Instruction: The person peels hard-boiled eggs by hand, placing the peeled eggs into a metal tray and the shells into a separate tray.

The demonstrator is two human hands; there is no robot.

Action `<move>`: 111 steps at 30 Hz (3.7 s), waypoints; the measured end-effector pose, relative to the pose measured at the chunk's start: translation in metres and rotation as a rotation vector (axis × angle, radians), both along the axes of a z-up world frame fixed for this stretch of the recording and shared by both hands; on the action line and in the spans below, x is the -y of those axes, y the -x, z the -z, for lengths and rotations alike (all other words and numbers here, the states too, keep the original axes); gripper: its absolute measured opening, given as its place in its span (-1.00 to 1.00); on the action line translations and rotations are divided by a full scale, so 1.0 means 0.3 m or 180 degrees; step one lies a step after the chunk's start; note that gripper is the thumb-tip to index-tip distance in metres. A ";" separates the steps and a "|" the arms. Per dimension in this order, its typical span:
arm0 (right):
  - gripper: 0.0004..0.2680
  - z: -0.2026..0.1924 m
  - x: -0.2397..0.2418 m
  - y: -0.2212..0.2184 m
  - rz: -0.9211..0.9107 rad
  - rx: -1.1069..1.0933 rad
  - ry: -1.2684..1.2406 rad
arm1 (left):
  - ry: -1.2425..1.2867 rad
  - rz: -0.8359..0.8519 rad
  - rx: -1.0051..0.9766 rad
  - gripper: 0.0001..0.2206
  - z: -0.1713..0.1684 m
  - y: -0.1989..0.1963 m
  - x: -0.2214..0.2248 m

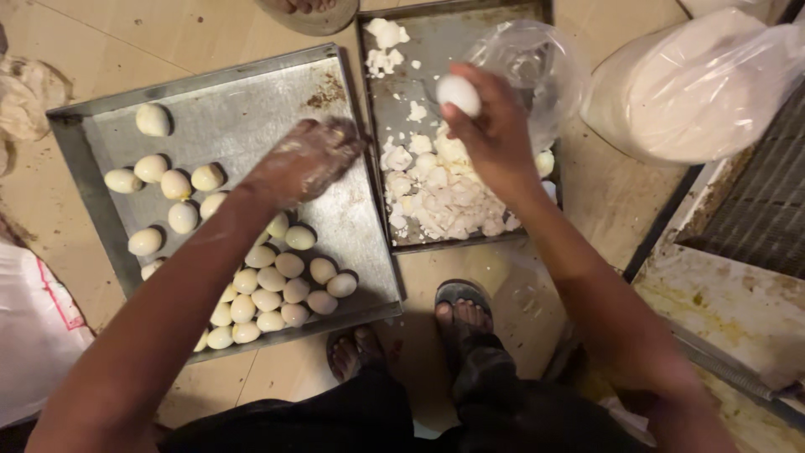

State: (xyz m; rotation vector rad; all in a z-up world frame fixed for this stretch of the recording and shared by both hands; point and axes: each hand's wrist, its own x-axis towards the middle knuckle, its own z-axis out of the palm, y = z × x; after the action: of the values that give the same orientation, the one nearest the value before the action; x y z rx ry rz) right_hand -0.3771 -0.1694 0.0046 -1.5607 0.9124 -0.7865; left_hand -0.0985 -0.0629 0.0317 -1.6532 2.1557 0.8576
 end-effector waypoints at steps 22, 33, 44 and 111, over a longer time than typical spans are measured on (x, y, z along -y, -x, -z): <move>-0.56 0.259 0.073 -0.105 -0.0139 -0.2065 0.1918 | 0.0746 0.0077 -0.0546 -0.52 0.167 0.118 0.005; -0.61 0.092 0.049 -0.151 -0.0277 -0.2359 0.0930 | 0.0869 0.0265 -0.0514 -0.51 0.070 0.092 -0.039; -0.59 0.214 0.085 -0.096 -0.0437 -0.2387 0.1122 | 0.0225 0.0025 -0.0251 -0.53 0.104 0.130 -0.009; -0.37 -0.931 0.036 0.283 -0.2285 0.4050 -0.0514 | -0.0409 -0.2926 -0.3904 -0.53 0.126 0.331 0.153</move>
State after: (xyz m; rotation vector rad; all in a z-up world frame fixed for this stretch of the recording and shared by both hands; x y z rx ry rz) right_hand -0.4621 -0.1802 0.2838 -0.8227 -0.4861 -0.9050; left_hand -0.1977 -0.1089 -0.0062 -2.3810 1.5712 2.7557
